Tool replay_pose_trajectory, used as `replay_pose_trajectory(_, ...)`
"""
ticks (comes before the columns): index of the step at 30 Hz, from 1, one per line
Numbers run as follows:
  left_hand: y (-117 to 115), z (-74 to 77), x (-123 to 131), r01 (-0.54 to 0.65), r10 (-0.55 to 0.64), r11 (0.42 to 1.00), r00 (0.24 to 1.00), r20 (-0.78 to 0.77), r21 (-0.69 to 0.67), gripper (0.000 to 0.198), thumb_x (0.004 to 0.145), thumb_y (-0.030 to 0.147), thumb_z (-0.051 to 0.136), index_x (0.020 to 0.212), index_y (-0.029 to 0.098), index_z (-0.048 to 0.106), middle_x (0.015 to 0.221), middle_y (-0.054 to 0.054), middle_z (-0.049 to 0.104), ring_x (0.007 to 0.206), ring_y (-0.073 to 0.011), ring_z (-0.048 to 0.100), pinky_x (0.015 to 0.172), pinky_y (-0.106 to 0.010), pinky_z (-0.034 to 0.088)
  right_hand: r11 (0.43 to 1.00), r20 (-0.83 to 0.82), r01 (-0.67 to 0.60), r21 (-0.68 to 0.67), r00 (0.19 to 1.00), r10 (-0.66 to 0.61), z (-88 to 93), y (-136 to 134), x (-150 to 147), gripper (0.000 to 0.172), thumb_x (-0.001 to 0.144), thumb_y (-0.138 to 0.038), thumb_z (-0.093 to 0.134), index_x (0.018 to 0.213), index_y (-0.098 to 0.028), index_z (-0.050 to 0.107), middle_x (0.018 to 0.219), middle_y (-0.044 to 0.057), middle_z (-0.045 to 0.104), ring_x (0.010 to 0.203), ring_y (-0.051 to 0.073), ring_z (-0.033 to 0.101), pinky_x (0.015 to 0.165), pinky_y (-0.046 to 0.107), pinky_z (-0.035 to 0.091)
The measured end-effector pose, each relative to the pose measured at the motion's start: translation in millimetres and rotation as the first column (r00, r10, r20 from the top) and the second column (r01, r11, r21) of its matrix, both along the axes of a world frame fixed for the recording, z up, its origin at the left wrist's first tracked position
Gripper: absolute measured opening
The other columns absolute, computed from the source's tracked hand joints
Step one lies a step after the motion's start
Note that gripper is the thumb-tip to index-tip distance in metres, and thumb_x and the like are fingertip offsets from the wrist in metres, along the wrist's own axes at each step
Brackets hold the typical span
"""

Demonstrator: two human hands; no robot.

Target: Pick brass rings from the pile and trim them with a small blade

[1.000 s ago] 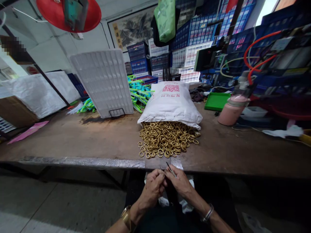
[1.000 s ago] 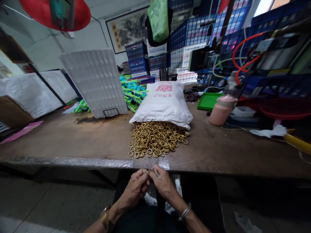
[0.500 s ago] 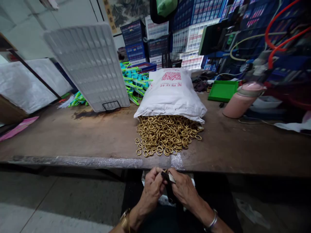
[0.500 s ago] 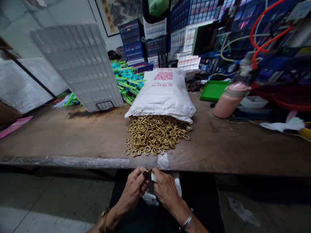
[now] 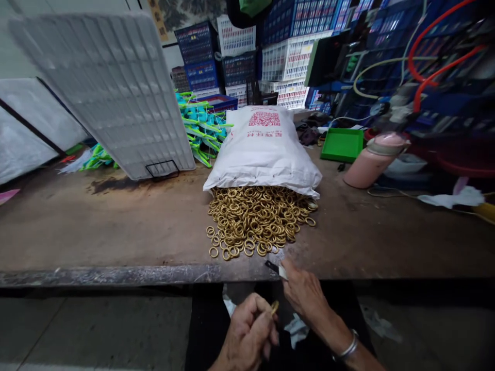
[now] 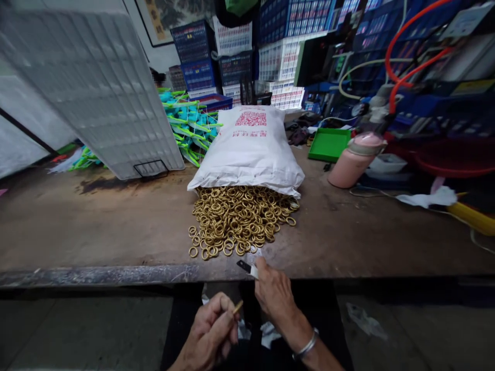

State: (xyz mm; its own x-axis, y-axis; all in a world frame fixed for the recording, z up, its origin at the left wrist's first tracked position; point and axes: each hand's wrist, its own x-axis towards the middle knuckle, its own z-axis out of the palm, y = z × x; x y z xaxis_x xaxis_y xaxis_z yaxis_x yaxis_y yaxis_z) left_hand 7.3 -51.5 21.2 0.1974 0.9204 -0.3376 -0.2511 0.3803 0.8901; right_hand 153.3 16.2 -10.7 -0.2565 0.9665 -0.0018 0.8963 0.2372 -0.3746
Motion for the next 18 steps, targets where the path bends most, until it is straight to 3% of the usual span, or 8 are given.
replay_pose_trajectory(3, 8, -3.4, -3, 0.015, 0.008, 0.991, 0.985, 0.170, -0.132, 0.036, 0.073, 0.052, 0.052, 0.071, 0.016, 0.048, 0.045, 0.004, 0.047, 0.030, -0.0018, 0.028, 0.030, -0.016, 0.015, 0.997, -0.094, 0.025, 0.073, 0.995, -0.018, -2.6, 14, 1, 0.024, 0.071, -0.008, 0.037, 0.088, -0.020, 0.048, 0.062, 0.002, 0.060, 0.057, 0.016, 0.057, 0.052, 0.024, 0.029)
replay_pose_trajectory(6, 18, -9.6, -7, -0.012, 0.055, 0.987, 0.963, 0.262, -0.162, 0.034, 0.075, 0.048, 0.051, 0.071, 0.014, 0.051, 0.047, 0.002, 0.050, 0.030, -0.0013, 0.029, 0.030, -0.015, 0.015, 0.994, -0.172, 0.052, 0.096, 0.985, -0.034, -4.4, 27, -6, 0.021, 0.074, -0.013, 0.039, 0.092, -0.020, 0.047, 0.070, 0.003, 0.062, 0.062, 0.017, 0.058, 0.054, 0.024, 0.032)
replay_pose_trajectory(10, 25, -15.7, -9, -0.064, 0.132, 0.980, 0.915, 0.381, -0.187, 0.024, 0.072, 0.037, 0.058, 0.074, 0.015, 0.048, 0.069, -0.005, 0.060, 0.043, -0.0073, 0.049, 0.030, -0.013, 0.024, 0.990, -0.071, 0.099, 0.103, 0.993, -0.092, -5.8, 41, -20, 0.016, 0.076, -0.019, 0.044, 0.091, -0.019, 0.048, 0.072, 0.004, 0.063, 0.058, 0.016, 0.056, 0.053, 0.025, 0.026)
replay_pose_trajectory(14, 29, -19.3, -8, -0.029, 0.131, 0.974, 0.882, 0.452, -0.227, 0.025, 0.071, 0.033, 0.057, 0.087, 0.014, 0.054, 0.068, -0.005, 0.059, 0.049, -0.0108, 0.053, 0.030, -0.013, 0.030, 0.988, 0.037, 0.115, 0.105, 0.992, -0.120, -3.6, 47, -27, 0.013, 0.077, -0.017, 0.045, 0.088, -0.020, 0.051, 0.064, 0.002, 0.060, 0.052, 0.013, 0.050, 0.051, 0.025, 0.019)
replay_pose_trajectory(18, 37, -19.0, -5, -0.060, 0.191, 0.957, 0.864, 0.466, -0.282, 0.028, 0.071, 0.038, 0.057, 0.062, 0.011, 0.054, 0.068, -0.006, 0.055, 0.052, -0.0112, 0.053, 0.033, -0.016, 0.034, 0.989, -0.018, 0.116, 0.090, 0.993, -0.115, -2.4, 53, -22, 0.011, 0.076, -0.018, 0.043, 0.081, -0.020, 0.052, 0.061, 0.001, 0.058, 0.052, 0.012, 0.048, 0.050, 0.024, 0.020)
